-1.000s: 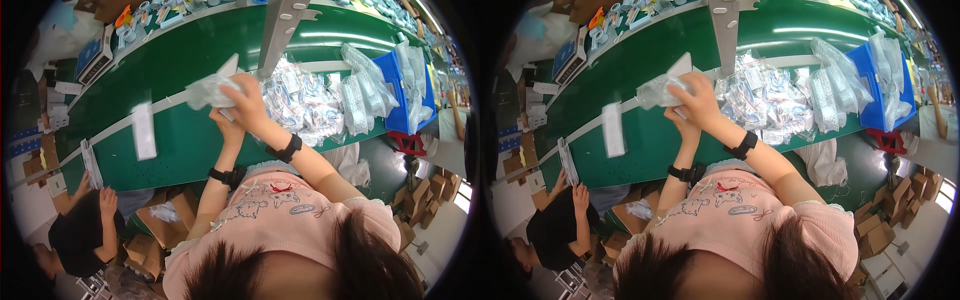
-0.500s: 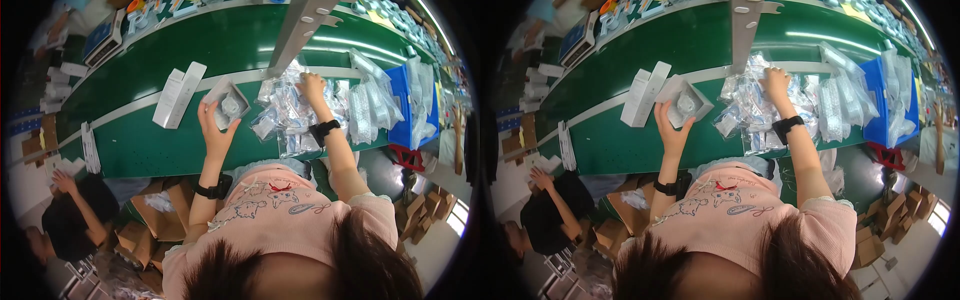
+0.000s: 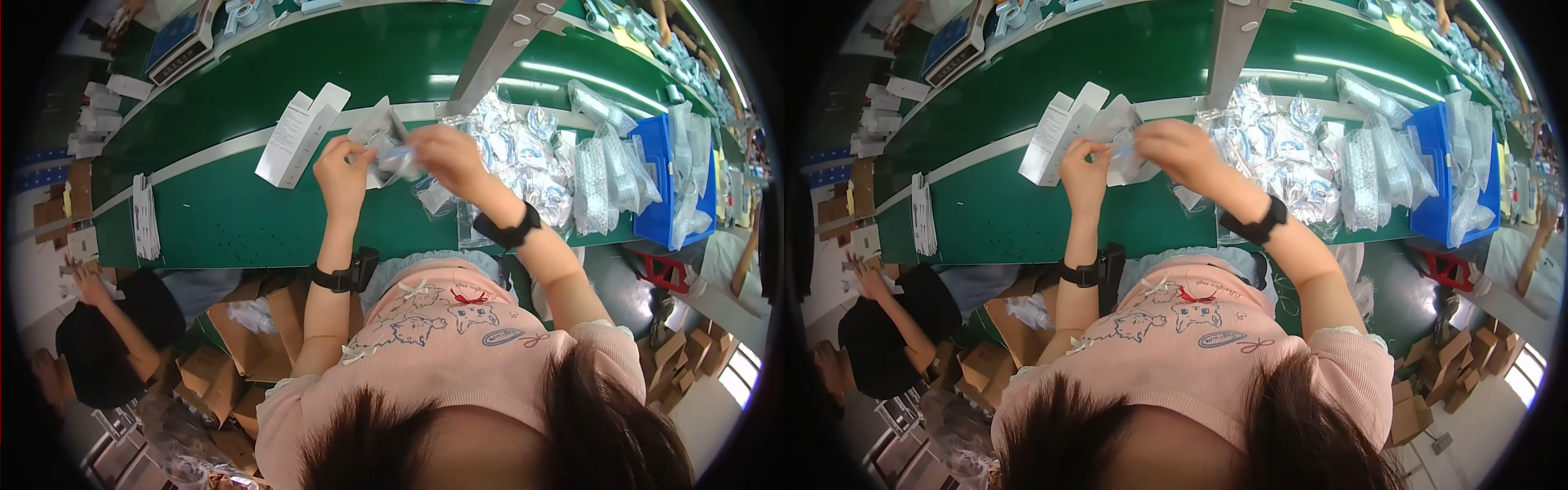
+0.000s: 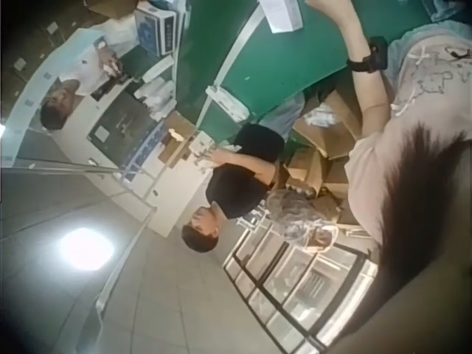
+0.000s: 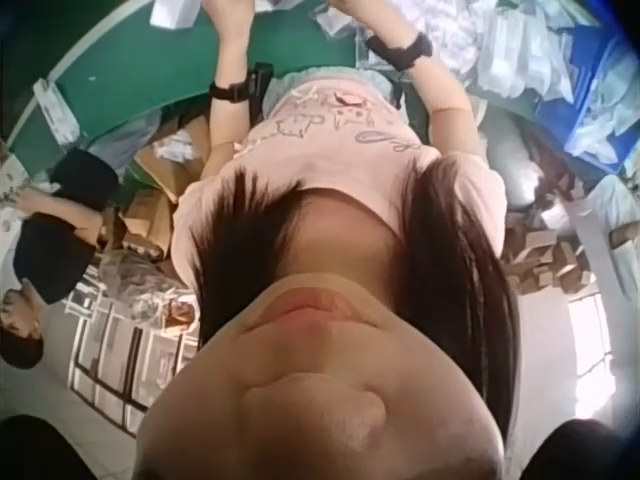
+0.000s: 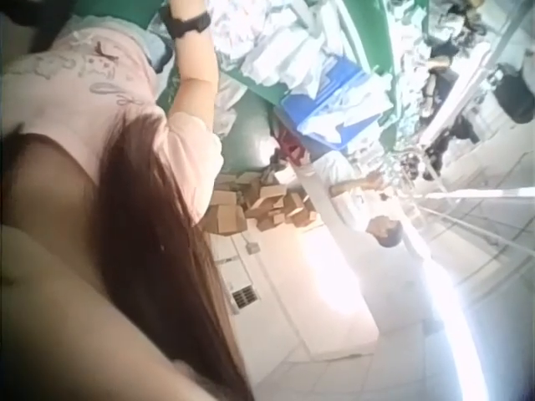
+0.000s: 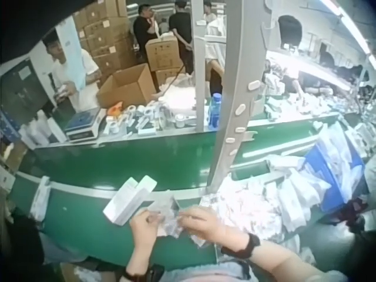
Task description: The person packs items by hand, picking up a white box and placing a small plastic bag and a bubble-wrapped object inside. They fold the box closed and set it aside before repeating the process with several more boxes.
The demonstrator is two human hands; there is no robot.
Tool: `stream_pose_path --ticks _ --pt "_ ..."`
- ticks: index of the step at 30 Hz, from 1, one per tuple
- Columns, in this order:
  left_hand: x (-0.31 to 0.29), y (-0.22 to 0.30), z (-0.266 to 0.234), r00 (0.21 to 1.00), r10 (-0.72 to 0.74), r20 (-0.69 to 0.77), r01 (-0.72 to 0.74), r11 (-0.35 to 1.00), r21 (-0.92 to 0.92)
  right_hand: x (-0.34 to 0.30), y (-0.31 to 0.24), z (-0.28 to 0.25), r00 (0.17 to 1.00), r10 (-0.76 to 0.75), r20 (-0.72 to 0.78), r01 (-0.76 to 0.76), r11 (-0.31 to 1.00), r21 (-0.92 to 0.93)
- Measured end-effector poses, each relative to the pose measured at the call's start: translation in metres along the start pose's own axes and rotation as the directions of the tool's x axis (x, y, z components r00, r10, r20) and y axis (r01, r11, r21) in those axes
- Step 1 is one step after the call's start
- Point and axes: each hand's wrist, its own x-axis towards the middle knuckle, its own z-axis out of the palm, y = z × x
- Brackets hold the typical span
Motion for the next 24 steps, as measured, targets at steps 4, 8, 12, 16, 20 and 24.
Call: stream_pose_path --ticks 4,8,12,16,20,24 --pt "0.002 -0.013 -0.001 1.0 0.018 -0.019 -0.019 0.998 -0.055 0.003 0.015 0.023 0.896 -0.269 0.354 0.349 0.919 -0.185" --pt "0.001 -0.017 -0.005 0.998 -0.061 0.014 0.062 0.992 -0.108 -0.001 0.015 0.029 0.865 -0.193 0.463 0.336 0.909 -0.249" --pt "0.002 -0.022 -0.009 0.988 -0.094 0.119 0.108 0.987 -0.116 -0.012 0.02 0.023 0.914 -0.019 0.406 0.152 0.942 -0.299" --pt "0.021 -0.045 -0.012 0.948 -0.144 0.284 0.311 0.601 -0.736 -0.023 0.054 0.033 0.963 0.187 0.193 -0.181 0.982 -0.048" --pt "0.082 -0.139 -0.04 0.98 0.143 -0.136 -0.155 0.984 -0.084 -0.005 0.071 0.054 0.848 0.404 0.343 -0.498 0.831 0.25" --pt "0.099 -0.18 -0.06 0.889 -0.296 0.348 0.193 0.934 0.301 0.041 0.1 0.064 0.868 0.485 0.102 -0.486 0.791 0.372"
